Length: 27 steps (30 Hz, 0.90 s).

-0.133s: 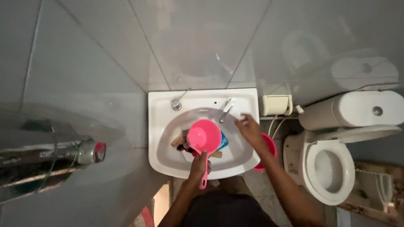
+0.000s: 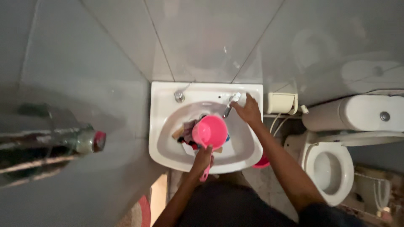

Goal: The person cleans a bathroom sink and the surrounding wall tiles using a spray bottle, a brush, and a cloth.

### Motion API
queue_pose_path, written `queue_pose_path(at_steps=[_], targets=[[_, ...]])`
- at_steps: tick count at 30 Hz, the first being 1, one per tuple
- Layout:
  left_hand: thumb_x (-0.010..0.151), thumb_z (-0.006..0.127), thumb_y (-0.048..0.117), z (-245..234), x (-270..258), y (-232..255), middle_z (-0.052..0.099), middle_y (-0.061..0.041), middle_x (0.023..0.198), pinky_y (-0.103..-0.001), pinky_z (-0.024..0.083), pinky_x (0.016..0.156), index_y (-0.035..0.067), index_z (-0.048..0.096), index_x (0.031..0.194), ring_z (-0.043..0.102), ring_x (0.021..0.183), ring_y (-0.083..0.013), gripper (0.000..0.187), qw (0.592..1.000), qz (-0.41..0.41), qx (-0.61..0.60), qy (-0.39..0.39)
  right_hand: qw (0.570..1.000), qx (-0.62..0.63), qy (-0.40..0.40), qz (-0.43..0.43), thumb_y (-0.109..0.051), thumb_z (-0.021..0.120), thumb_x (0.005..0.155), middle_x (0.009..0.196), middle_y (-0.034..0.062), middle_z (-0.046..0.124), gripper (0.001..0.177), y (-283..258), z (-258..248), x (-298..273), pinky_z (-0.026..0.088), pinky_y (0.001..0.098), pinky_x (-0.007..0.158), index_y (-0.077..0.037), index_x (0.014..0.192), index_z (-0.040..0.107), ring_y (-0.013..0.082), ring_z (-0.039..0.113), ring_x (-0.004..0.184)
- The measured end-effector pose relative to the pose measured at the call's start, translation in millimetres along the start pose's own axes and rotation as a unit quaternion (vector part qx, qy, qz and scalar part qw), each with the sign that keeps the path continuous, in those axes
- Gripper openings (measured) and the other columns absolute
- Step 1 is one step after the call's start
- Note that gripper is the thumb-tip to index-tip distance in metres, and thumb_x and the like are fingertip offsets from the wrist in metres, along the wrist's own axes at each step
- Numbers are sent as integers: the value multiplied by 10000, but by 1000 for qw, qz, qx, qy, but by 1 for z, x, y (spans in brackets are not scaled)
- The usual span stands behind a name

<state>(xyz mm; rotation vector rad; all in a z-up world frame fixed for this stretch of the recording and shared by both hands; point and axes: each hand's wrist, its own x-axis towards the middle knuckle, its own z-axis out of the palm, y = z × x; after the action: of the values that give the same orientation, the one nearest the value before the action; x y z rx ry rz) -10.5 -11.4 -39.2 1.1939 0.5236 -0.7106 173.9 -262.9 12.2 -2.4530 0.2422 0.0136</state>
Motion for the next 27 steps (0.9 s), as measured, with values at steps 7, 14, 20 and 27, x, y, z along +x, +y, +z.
queue_pose_path(at_steps=[7,14,20,27], targets=[[1028,504,527,22,51,-15,512,-25,685,-317,409,461,49,546,946,469,501,-148,487,999,-9,0,-35,979,-99,-170,53,-524,732,787,832,185,749,459,-21,-1,45,583,451,785,-67,814,764,371,735,834],[1019,471,565,31,68,-14,523,-47,733,-328,422,495,63,577,968,483,527,-162,516,999,-52,-13,-9,911,-195,-343,-116,-311,779,667,882,143,746,410,6,-17,96,570,457,768,-29,957,713,341,715,850],[1035,428,575,31,67,-1,472,-84,591,-340,372,467,11,599,981,435,468,-181,592,1000,-18,-13,-16,943,-165,-263,-118,-149,648,793,1001,208,725,665,1,-15,63,538,518,873,-53,1437,515,418,685,979],[1014,471,524,27,63,14,548,-62,624,-347,417,477,10,618,935,499,474,-181,541,998,-33,20,45,981,45,-141,-125,-262,722,871,1204,280,641,838,11,-21,5,518,456,941,-42,1582,338,408,641,1097]])
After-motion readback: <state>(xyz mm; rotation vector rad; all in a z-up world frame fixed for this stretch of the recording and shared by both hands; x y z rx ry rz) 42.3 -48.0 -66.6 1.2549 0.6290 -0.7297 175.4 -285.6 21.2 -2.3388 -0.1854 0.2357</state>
